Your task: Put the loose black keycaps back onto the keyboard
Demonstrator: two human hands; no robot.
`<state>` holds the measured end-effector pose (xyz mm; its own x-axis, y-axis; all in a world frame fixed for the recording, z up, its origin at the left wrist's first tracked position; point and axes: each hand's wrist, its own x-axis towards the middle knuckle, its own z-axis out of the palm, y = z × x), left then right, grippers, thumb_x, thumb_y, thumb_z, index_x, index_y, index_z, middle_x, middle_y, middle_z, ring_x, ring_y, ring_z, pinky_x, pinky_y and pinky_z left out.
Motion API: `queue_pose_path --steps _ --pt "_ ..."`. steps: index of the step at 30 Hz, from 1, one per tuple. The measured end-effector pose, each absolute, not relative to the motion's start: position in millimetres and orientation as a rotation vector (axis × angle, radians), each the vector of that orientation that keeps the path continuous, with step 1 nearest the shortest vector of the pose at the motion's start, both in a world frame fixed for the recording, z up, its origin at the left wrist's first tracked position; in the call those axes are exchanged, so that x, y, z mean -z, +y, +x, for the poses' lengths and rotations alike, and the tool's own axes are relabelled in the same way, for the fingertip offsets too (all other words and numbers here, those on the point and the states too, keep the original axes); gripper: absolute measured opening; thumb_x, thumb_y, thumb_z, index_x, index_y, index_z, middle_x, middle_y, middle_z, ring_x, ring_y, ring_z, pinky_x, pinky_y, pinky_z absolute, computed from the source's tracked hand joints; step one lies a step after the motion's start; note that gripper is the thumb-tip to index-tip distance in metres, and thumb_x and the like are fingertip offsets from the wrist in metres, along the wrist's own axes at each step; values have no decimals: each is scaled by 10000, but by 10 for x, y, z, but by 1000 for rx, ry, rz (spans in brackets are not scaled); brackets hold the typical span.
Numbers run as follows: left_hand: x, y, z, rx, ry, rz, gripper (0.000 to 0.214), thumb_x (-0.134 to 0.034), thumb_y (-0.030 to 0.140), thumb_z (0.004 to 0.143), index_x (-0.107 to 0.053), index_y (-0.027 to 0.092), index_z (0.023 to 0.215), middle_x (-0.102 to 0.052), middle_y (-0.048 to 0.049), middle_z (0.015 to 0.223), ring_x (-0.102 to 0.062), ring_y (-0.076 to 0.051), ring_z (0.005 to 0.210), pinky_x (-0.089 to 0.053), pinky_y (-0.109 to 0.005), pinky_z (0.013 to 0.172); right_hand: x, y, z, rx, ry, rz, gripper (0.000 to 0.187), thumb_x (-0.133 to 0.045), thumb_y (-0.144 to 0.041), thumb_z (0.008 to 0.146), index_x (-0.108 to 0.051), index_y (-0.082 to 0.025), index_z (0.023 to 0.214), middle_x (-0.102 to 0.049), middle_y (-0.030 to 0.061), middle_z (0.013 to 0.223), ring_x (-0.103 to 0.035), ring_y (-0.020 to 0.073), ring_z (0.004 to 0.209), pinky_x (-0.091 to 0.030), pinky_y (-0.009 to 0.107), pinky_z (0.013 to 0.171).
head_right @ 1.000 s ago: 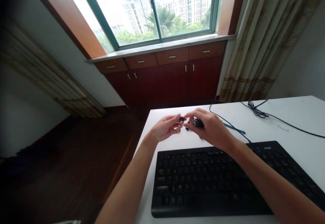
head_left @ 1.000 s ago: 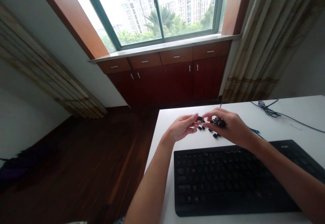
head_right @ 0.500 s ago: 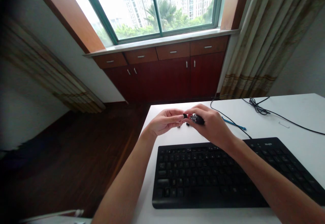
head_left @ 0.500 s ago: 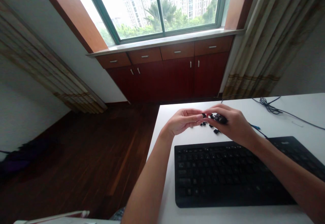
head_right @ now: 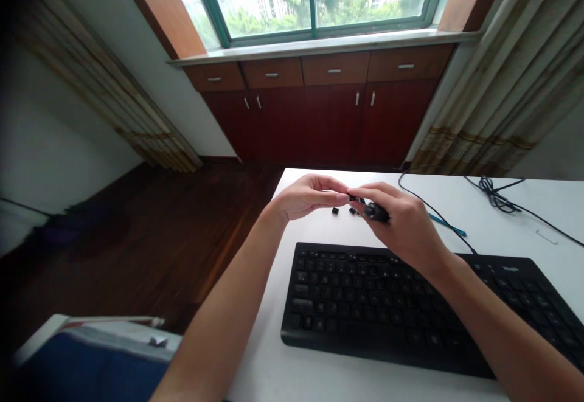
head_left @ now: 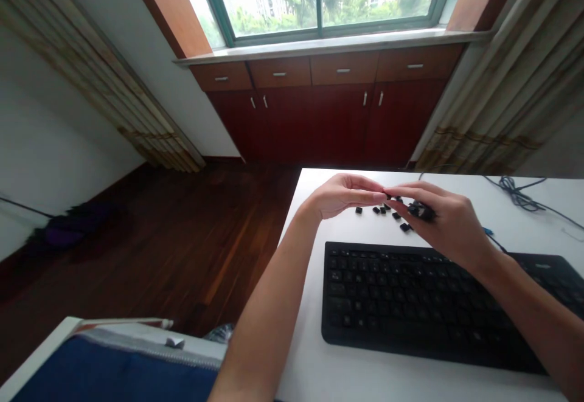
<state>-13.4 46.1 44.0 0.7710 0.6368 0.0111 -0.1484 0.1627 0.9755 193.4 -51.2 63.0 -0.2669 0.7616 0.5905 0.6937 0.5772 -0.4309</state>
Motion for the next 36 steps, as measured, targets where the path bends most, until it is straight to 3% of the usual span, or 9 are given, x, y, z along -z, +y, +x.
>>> queue_pose_path --steps 4,8,15,20,27,36 --pt "-486 508 -341 -365 613 1626 418 -825 459 702 -766 141 966 -717 -71 844 -634 -155 769 -465 -274 691 -585 -535 1941 -269 -2187 -1170 214 -649 -310 912 -722 -286 1112 -742 48 1095 -704 246 957 -556 388 859" --pt "-420 569 -507 33 811 2018 393 -821 532 648 -802 209 870 -742 -48 810 -637 -183 752 -423 -265 641 -466 -561 1887 -587 -2477 -1125 212 -624 -214 904 -729 -294 1070 -751 4 1085 -717 204 921 -567 335 816" --pt "-401 532 -463 404 924 2062 461 -824 584 559 -806 235 861 -735 -31 831 -610 -176 754 -419 -258 656 -321 -670 1794 -723 -2479 -1164 225 -608 -169 902 -733 -276 1055 -748 -3 1096 -716 185 937 -564 320 853" --pt "-441 514 -422 479 945 2049 519 -820 616 518 -797 232 867 -729 -37 888 -588 -182 795 -414 -264 669 -146 -772 1838 -657 -2415 -1150 284 -575 -129 893 -720 -285 1080 -736 -5 1145 -725 179 928 -580 308 832" --pt "-472 479 -421 460 963 2057 503 -821 611 513 -802 230 843 -695 -33 780 -545 -171 699 -396 -278 626 -31 -883 1837 -467 -2437 -1088 438 -542 -27 848 -687 -277 1177 -713 3 1219 -709 192 1017 -568 312 869" --pt "-476 476 -428 430 985 2031 449 -844 554 507 -799 238 823 -729 -30 816 -590 -178 724 -433 -265 632 -43 -904 1850 -439 -2446 -1135 320 -554 -109 907 -694 -273 1144 -720 8 1205 -720 193 986 -570 310 845"
